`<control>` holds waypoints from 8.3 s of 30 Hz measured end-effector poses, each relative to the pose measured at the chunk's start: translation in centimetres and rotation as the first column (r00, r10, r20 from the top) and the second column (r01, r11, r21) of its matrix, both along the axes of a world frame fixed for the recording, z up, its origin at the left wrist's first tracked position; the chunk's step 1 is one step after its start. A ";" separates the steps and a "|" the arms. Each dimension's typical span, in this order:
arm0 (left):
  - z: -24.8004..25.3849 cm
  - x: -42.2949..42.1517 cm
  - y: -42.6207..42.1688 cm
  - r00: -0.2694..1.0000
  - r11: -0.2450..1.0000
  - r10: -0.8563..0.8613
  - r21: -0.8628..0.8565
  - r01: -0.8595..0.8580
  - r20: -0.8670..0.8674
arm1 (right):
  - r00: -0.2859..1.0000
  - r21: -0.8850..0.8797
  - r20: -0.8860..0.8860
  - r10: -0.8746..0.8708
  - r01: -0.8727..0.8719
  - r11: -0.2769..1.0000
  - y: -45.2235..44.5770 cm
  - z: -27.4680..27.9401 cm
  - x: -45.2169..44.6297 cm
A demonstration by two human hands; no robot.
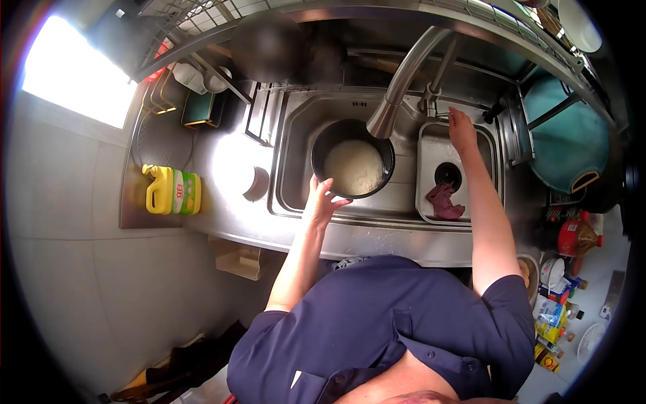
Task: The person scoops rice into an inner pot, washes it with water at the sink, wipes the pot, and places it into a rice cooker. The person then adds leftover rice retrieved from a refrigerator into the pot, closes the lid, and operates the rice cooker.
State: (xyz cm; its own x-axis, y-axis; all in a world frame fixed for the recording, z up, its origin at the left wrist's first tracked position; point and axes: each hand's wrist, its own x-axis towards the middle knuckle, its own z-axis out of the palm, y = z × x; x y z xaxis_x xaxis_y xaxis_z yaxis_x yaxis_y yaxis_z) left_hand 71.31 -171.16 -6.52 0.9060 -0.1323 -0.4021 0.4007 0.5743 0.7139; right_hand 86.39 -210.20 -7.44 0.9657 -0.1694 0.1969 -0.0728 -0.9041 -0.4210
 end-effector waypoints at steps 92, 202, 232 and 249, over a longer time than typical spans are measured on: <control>0.0 -2.2 -1.4 0.938 0.938 -0.344 0.042 0.343 0.035 | 0.505 -0.079 -0.544 0.670 -0.826 0.558 17.5 5.4 -10.6; 6.7 -11.2 -1.1 0.911 0.518 0.320 0.758 -0.397 0.259 | 0.927 0.860 -0.154 0.343 -0.045 0.509 2.9 -1.5 -16.8; 5.4 -52.9 16.1 0.596 0.588 0.801 0.125 -0.799 0.048 | 0.528 0.827 -0.178 0.830 -0.377 0.417 32.6 -0.9 -36.2; 1.2 -51.4 14.6 0.721 0.679 0.693 -0.326 -0.658 -0.010 | 0.342 0.760 -0.240 0.909 -0.517 0.395 38.2 2.0 -34.6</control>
State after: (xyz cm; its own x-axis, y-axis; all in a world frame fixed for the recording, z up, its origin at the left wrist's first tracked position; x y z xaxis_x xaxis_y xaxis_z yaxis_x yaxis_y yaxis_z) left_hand 19.90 -156.55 -5.31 0.8280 0.4409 -0.3465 -0.2450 0.8402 0.4838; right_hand 51.79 -171.96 -5.49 0.5721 0.7839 -0.2410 0.1119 -0.3658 -0.9239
